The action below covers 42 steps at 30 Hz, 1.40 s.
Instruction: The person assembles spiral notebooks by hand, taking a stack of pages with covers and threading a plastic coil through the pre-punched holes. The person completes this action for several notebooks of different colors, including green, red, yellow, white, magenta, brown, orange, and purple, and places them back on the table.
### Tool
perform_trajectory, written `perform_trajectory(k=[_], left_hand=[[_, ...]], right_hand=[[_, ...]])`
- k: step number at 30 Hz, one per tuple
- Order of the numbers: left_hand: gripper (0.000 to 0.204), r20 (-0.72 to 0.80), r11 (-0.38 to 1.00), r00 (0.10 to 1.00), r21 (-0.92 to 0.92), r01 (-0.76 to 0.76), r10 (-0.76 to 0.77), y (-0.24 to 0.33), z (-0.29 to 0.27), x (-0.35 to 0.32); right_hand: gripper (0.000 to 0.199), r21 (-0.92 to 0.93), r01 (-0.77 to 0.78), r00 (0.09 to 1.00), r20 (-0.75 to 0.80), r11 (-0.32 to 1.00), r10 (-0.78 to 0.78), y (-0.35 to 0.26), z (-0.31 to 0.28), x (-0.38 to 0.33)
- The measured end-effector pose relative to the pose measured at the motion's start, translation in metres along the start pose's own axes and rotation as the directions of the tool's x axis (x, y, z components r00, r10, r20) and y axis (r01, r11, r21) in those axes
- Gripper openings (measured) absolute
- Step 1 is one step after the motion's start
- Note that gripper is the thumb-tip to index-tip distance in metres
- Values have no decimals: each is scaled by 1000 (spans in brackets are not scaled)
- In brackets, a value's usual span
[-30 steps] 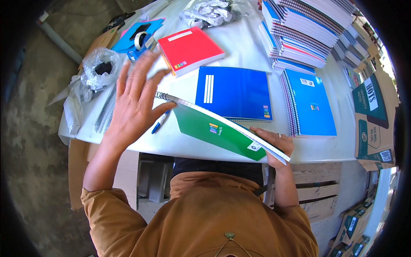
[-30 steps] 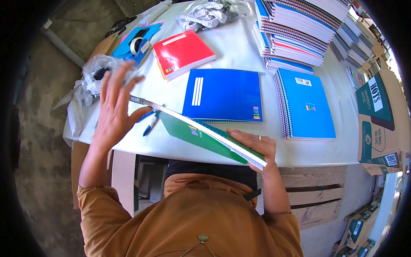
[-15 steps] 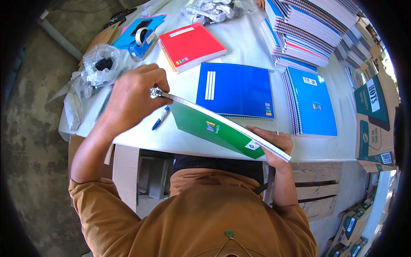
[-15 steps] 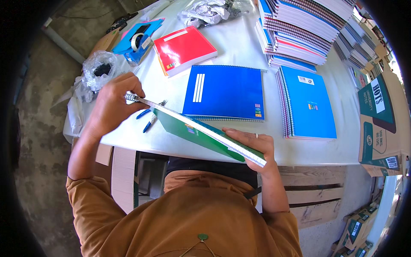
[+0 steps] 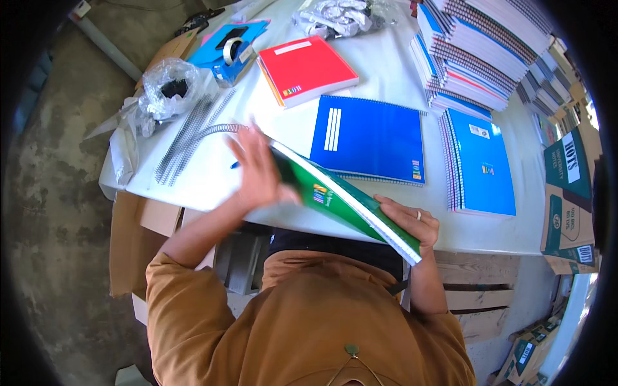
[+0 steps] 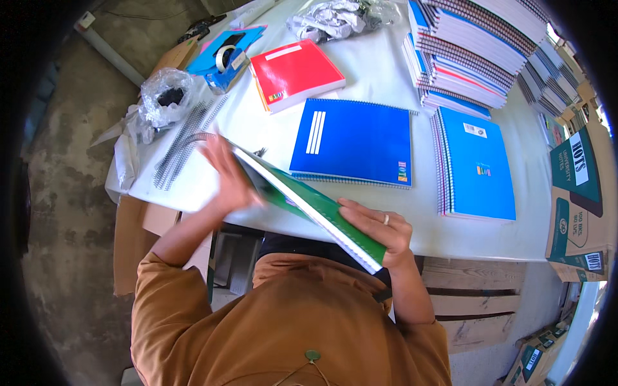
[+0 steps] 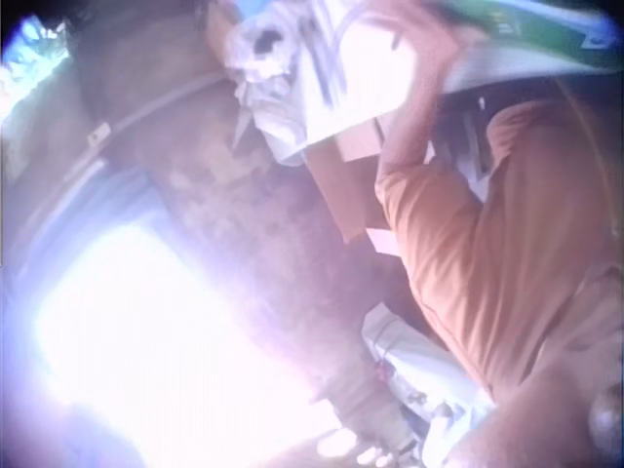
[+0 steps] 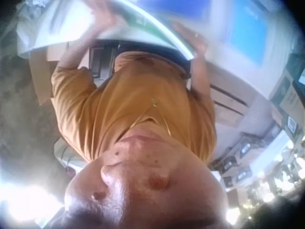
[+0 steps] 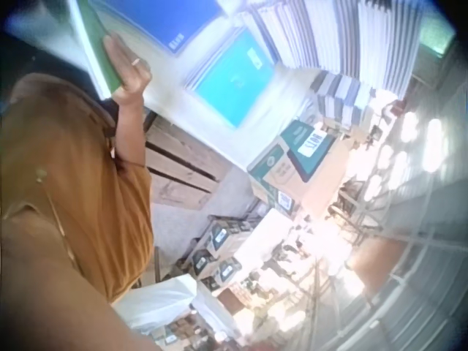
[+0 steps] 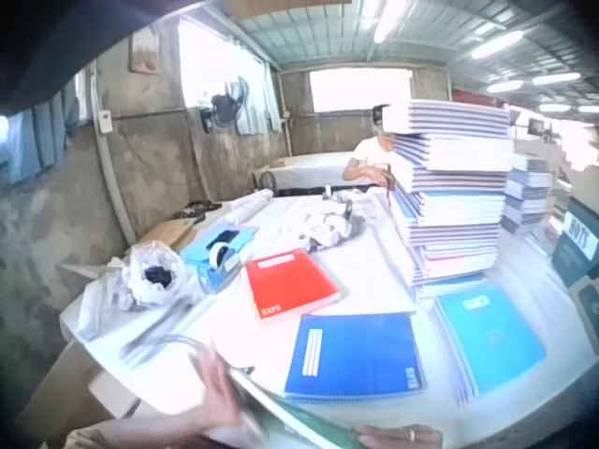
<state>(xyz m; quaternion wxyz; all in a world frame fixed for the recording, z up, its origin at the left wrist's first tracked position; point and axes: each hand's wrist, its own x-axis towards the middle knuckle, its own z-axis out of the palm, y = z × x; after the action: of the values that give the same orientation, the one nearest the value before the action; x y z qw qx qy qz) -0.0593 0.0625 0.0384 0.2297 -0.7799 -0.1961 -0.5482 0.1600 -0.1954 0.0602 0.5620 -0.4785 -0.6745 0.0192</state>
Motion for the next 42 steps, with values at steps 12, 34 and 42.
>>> perform_trajectory(k=[12,34,42], left_hand=[[104,197,921,900,-63,-384,389,31,-40,8],[47,470,966,874,-146,215,-124,19,-44,82],[75,-244,983,968,-149,-104,65,14,-18,103]], right_hand=[[26,42,101,992,-80,994,-97,14,2,6],[38,276,-50,999,-8,960,54,18,2,2],[25,118,1,1000,27,993,-4,5,-2,3]])
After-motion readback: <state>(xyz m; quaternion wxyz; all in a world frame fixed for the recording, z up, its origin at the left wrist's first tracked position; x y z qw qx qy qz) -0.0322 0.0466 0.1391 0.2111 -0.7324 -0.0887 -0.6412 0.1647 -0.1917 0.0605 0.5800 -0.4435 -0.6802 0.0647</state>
